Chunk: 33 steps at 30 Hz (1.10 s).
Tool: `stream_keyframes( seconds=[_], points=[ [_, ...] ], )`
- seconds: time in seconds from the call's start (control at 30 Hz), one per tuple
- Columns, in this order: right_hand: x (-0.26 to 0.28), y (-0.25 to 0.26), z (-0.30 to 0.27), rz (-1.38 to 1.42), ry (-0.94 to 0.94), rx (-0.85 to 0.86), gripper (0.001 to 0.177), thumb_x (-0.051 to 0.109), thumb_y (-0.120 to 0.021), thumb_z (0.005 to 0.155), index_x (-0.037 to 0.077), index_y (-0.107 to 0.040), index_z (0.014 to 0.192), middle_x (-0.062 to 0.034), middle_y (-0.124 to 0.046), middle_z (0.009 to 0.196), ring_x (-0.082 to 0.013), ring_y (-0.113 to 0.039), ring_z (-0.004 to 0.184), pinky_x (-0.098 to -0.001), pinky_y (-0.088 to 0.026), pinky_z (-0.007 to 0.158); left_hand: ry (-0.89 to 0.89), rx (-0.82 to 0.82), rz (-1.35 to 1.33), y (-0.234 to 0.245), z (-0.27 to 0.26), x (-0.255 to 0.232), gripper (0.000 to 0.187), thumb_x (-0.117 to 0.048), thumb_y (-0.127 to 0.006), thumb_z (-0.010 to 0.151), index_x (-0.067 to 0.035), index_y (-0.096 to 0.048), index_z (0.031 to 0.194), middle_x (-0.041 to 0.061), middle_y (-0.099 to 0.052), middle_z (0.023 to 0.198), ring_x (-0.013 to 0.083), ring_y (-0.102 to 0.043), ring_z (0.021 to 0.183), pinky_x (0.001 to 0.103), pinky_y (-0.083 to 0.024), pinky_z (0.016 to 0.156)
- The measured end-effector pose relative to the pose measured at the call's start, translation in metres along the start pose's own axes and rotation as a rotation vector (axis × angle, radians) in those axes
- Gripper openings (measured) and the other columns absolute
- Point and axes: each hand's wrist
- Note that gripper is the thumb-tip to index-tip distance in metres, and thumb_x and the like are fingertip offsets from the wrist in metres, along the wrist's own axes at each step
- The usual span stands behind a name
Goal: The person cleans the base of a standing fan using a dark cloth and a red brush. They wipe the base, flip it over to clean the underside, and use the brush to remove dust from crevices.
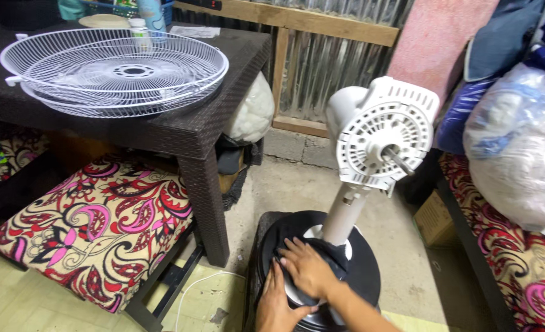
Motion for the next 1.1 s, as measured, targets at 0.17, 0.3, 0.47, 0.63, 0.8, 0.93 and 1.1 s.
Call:
stream_keyframes(
  seconds=[0.17,0.3,0.47,0.63,0.8,0.93,1.1],
  points=[
    [-0.006,0.001,0.077,-0.188,-0.186,0.173,0.066,0.048,-0.033,0.106,0.008,-0.027,0.157,-0.0173,-0.011,0.168,-0.035,-0.012,0.155,-0.0445,-0.012,0.126,-0.028,0.167,0.022,0.001,0.009,0.012,0.155,-0.06,-0.094,0.069,0.009,0.018,0.151,0.035,0.001,0.163,0.0424,-0.008,0.155,0.042,-0.016,0.125],
    [-0.001,-0.019,0.098,-0.271,-0.393,0.172,0.065,0.04,-0.03,0.108,0.006,-0.017,0.162,-0.0202,-0.005,0.171,-0.0391,-0.004,0.157,-0.0527,-0.002,0.126,-0.116,0.175,-0.047,-0.003,0.014,0.02,0.158,-0.065,-0.093,0.073,0.012,0.022,0.15,0.037,0.008,0.162,0.046,-0.003,0.156,0.047,-0.012,0.126],
    [-0.008,-0.046,0.075,-0.216,-0.158,0.136,0.069,0.038,-0.037,0.101,0.006,-0.018,0.16,-0.0225,-0.001,0.169,-0.0392,0.002,0.156,-0.0538,0.006,0.122,-0.002,-0.125,0.033,0.004,-0.008,0.002,0.164,-0.064,-0.097,0.053,0.005,0.013,0.153,0.036,0.01,0.163,0.0475,-0.005,0.153,0.051,-0.013,0.121],
    [0.0,-0.079,0.033,-0.452,0.263,0.02,0.064,0.027,-0.05,0.099,0.003,-0.033,0.156,-0.0216,-0.02,0.166,-0.0461,-0.013,0.152,-0.0606,-0.005,0.122,-0.004,-0.351,0.102,0.013,-0.023,-0.019,0.158,-0.054,-0.101,0.046,-0.003,-0.001,0.158,0.029,0.003,0.167,0.0471,-0.012,0.154,0.059,-0.014,0.118],
    [0.014,-0.066,-0.017,-0.342,0.51,0.005,0.064,0.015,-0.066,0.08,-0.003,-0.053,0.14,-0.0274,-0.046,0.149,-0.0416,-0.037,0.144,-0.0542,-0.022,0.119,0.0,-0.348,0.151,0.017,-0.033,-0.013,0.153,-0.041,-0.103,0.048,-0.006,-0.001,0.156,0.027,0.003,0.166,0.0458,-0.013,0.154,0.062,-0.013,0.118],
    [0.029,-0.048,-0.075,0.033,0.347,0.181,0.038,0.012,-0.067,0.089,0.004,-0.066,0.126,-0.0199,-0.067,0.127,-0.0346,-0.063,0.123,-0.0448,-0.045,0.106,0.08,-0.069,0.341,0.047,-0.041,0.013,0.143,-0.015,-0.092,0.058,-0.005,0.005,0.162,0.025,0.009,0.168,0.0384,-0.007,0.155,0.059,-0.008,0.125],
    [0.028,0.002,-0.13,0.327,0.131,-0.049,0.037,0.002,-0.062,0.08,0.006,-0.073,0.115,-0.0173,-0.076,0.107,-0.0328,-0.075,0.102,-0.0391,-0.057,0.09,0.159,0.242,0.257,0.076,-0.045,0.015,0.142,-0.024,-0.093,0.066,-0.013,0.009,0.164,0.018,0.012,0.168,0.0358,0.01,0.157,0.054,0.002,0.127]
  ],
)
Point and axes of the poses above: each hand's wrist, its own z-axis towards the middle knuckle, its own y-axis out of the back of the hand, x = y × z
